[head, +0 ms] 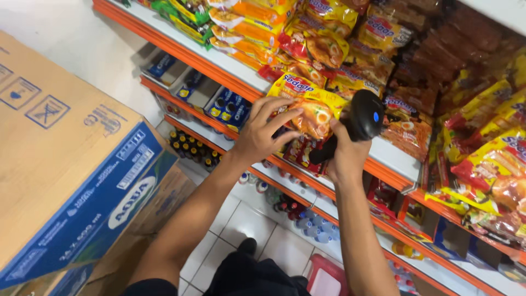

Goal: The person scans the barcodes on packets of instant noodles from shelves and a cardboard box using a handheld barcode scanner.

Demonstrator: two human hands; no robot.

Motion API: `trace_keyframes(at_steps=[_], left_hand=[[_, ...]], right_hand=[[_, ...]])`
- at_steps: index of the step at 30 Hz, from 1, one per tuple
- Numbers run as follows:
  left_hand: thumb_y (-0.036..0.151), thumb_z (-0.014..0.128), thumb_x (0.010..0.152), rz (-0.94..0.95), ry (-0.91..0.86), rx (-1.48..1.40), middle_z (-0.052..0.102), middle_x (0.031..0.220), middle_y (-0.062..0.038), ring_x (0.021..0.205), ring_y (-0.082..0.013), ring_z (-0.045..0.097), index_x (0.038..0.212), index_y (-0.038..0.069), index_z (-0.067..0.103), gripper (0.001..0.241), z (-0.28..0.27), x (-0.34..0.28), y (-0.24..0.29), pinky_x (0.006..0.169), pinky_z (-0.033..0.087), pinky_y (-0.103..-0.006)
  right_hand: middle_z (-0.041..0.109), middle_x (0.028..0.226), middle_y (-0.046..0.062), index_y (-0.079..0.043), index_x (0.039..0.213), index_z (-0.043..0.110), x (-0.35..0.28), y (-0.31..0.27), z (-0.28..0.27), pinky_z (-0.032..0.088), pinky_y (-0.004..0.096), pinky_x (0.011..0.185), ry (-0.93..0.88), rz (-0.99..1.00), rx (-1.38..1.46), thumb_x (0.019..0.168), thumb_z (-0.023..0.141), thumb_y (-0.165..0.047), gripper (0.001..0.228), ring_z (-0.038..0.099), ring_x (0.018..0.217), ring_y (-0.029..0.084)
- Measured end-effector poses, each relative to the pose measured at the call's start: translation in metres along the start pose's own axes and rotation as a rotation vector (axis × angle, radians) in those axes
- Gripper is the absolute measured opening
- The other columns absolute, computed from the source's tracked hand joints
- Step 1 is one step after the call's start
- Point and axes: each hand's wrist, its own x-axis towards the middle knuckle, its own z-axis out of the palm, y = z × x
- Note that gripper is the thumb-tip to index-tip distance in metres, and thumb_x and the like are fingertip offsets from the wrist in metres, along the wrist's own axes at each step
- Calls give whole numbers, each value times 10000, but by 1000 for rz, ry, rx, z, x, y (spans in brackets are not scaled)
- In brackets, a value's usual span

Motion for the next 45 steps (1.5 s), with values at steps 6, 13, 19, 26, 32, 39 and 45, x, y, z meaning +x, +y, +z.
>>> trace_keyframes(at_steps=[6, 13, 19, 26, 32, 39, 45], left_hand=[[127, 839, 891, -59, 64, 49, 602, 1359, -93, 1278, -331, 545, 1360, 126, 661, 501, 8, 24, -27, 1104, 485, -441], [110, 793, 916, -52, 12, 43, 617, 1388, -134, 1296, -350, 552, 1355, 97, 663, 458, 10, 52, -54, 1106, 469, -461], [141, 757, 954, -104, 49, 81, 614, 1382, -134, 1283, -354, 559, 1365, 108, 667, 421, 20, 62, -55, 1116, 468, -471], [257, 743, 965, -104, 44, 191, 601, 1416, -110, 1330, -331, 536, 1382, 120, 640, 451, 26, 58, -54, 1118, 389, -477], [254, 741, 969, -146, 99, 360, 584, 1449, -100, 1363, -306, 511, 1387, 158, 664, 435, 40, 60, -46, 1118, 303, -468], [190, 733, 946, -153, 230, 164, 551, 1421, -158, 1354, -389, 452, 1308, 118, 682, 373, 61, 25, 0, 1158, 332, -501], [69, 708, 913, -228, 56, -394, 674, 1174, -122, 1064, -289, 645, 1028, 48, 712, 117, 142, -60, 90, 925, 515, -408]], right_hand=[[678, 1081, 33, -39, 1177, 650, 30, -9, 25, 525, 289, 904, -78, -33, -152, 879, 759, 23, 324, 646, 999, 139], [702, 894, 59, 19, 1077, 683, 36, -8, 34, 560, 313, 705, -159, 57, -361, 877, 793, -33, 234, 686, 761, 155], [715, 939, 51, 15, 1153, 680, 44, -11, 40, 594, 340, 703, -232, 148, -305, 870, 776, -53, 307, 695, 779, 157], [717, 951, 104, 23, 1197, 622, 50, -10, 34, 577, 319, 676, -287, 253, -240, 900, 750, -94, 344, 743, 796, 200], [697, 916, 120, 36, 1194, 603, 57, -10, 35, 587, 337, 672, -269, 316, -169, 909, 750, -113, 353, 732, 767, 226], [727, 1201, 96, -30, 1367, 556, 11, -20, -19, 554, 327, 709, -227, 231, 48, 908, 698, -111, 488, 709, 822, 225], [720, 1134, 119, 8, 1284, 654, -83, 6, -146, 584, 348, 865, -177, 141, -234, 961, 720, -88, 343, 723, 966, 207]])
